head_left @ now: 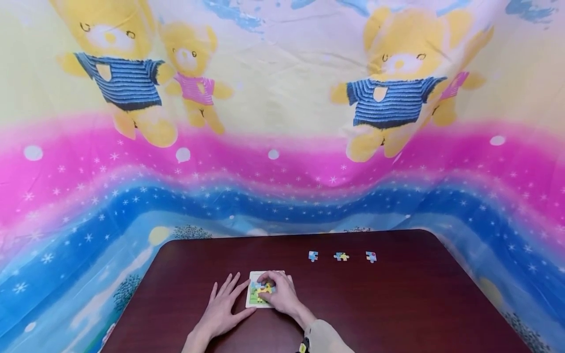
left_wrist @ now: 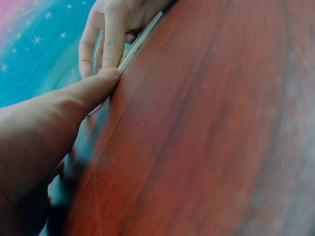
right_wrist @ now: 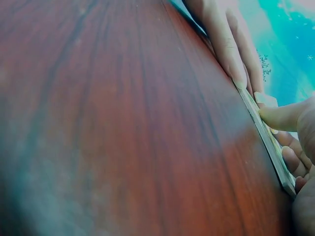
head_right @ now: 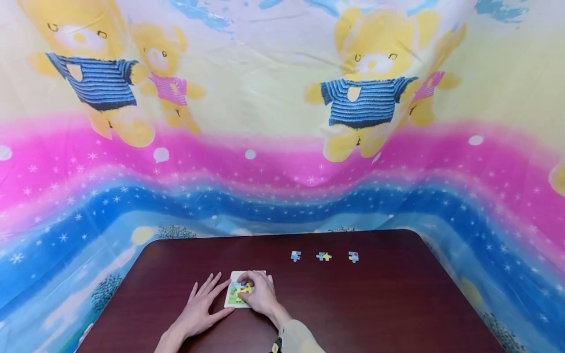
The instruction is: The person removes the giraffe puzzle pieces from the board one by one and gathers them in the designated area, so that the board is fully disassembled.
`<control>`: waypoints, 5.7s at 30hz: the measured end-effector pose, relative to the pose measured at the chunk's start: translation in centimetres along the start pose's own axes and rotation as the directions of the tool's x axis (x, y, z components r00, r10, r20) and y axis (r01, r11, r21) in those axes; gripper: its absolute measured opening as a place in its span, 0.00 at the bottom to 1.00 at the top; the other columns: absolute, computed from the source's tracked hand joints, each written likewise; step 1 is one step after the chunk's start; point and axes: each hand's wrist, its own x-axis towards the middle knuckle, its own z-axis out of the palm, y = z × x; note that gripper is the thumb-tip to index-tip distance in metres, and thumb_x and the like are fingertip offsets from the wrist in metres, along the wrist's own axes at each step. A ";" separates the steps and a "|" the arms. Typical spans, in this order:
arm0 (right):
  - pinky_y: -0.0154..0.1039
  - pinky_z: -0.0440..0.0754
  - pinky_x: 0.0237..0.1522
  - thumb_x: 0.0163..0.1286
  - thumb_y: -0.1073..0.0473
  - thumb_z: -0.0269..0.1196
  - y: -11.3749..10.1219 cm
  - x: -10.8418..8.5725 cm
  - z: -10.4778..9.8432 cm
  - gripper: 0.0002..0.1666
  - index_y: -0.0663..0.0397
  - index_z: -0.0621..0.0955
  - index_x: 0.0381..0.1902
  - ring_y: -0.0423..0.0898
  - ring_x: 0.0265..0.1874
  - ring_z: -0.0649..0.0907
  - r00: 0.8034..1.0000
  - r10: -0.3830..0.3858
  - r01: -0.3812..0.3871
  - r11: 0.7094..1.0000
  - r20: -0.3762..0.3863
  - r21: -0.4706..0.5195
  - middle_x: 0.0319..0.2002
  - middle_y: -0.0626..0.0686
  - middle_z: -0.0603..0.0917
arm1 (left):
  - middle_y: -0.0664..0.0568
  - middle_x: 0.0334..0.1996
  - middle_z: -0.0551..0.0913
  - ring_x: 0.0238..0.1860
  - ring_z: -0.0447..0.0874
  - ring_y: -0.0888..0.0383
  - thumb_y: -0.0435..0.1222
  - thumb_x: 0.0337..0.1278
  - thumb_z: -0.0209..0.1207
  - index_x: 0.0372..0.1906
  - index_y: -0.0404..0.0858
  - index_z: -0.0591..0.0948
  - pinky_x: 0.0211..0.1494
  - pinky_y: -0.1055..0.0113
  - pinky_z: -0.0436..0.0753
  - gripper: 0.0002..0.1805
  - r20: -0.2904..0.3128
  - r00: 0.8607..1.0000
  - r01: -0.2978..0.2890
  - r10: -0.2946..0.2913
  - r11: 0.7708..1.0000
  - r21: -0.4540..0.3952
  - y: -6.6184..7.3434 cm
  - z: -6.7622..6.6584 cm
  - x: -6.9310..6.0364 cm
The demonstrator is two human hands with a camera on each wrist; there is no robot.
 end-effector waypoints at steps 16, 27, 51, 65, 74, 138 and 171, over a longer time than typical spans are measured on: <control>0.40 0.67 0.47 0.58 0.58 0.85 -0.1 -0.1 0.7 0.18 0.48 0.91 0.44 0.40 0.38 0.78 0.998 0.021 -0.021 1.000 -0.054 0.000 0.35 0.47 0.88 | 0.40 0.85 0.69 0.87 0.60 0.33 0.64 0.64 0.69 0.79 0.52 0.78 0.84 0.21 0.51 0.42 -0.040 0.999 -0.009 0.009 1.000 -0.001 0.0 -0.1 -0.4; 0.39 0.67 0.46 0.60 0.59 0.83 -0.1 -0.2 0.7 0.14 0.48 0.91 0.43 0.40 0.37 0.78 0.996 0.037 -0.035 0.999 -0.083 0.024 0.33 0.48 0.86 | 0.40 0.85 0.69 0.87 0.60 0.33 0.64 0.64 0.69 0.79 0.52 0.78 0.83 0.21 0.52 0.42 -0.050 0.999 -0.018 0.018 1.000 -0.001 0.0 0.1 -0.5; 0.31 0.79 0.43 0.68 0.65 0.78 2.1 -0.5 -8.8 0.12 0.58 0.90 0.48 0.45 0.40 0.82 0.988 0.146 -0.153 0.967 0.046 0.204 0.43 0.55 0.90 | 0.39 0.86 0.66 0.89 0.57 0.35 0.65 0.63 0.69 0.80 0.50 0.76 0.85 0.22 0.48 0.45 -0.007 1.000 0.010 -0.010 1.000 -0.007 0.2 0.0 0.0; 0.31 0.80 0.42 0.68 0.68 0.77 5.8 -3.2 -13.4 0.11 0.59 0.89 0.46 0.43 0.39 0.81 0.972 0.234 -0.234 0.966 0.009 0.111 0.42 0.54 0.89 | 0.38 0.86 0.65 0.89 0.56 0.34 0.65 0.64 0.69 0.81 0.49 0.76 0.85 0.21 0.47 0.45 0.015 1.000 0.010 -0.010 1.000 0.002 0.5 -0.2 0.2; 0.33 0.80 0.42 0.68 0.66 0.77 6.3 -4.1 -13.7 0.10 0.57 0.89 0.46 0.42 0.39 0.81 0.978 0.203 -0.205 0.977 0.046 0.059 0.42 0.52 0.89 | 0.38 0.86 0.66 0.89 0.57 0.34 0.65 0.63 0.70 0.80 0.49 0.77 0.85 0.21 0.48 0.45 0.003 1.000 0.013 -0.013 1.000 0.004 0.6 -0.2 0.1; 0.40 0.70 0.47 0.66 0.54 0.82 0.8 1.8 -3.4 0.21 0.54 0.90 0.53 0.37 0.36 0.75 0.959 0.042 0.009 0.984 0.280 -0.180 0.35 0.42 0.79 | 0.39 0.84 0.69 0.87 0.62 0.35 0.66 0.63 0.69 0.78 0.50 0.78 0.83 0.21 0.55 0.44 -0.030 1.000 0.006 -0.005 0.998 0.062 0.5 0.1 0.0; 0.28 0.77 0.40 0.64 0.56 0.81 4.4 1.8 -0.9 0.22 0.51 0.86 0.53 0.30 0.37 0.75 0.978 -0.094 0.114 0.989 0.187 -0.097 0.40 0.40 0.78 | 0.40 0.84 0.69 0.87 0.61 0.35 0.67 0.64 0.68 0.79 0.50 0.78 0.84 0.21 0.55 0.44 -0.022 1.000 0.001 0.001 0.997 0.073 1.1 -0.1 0.0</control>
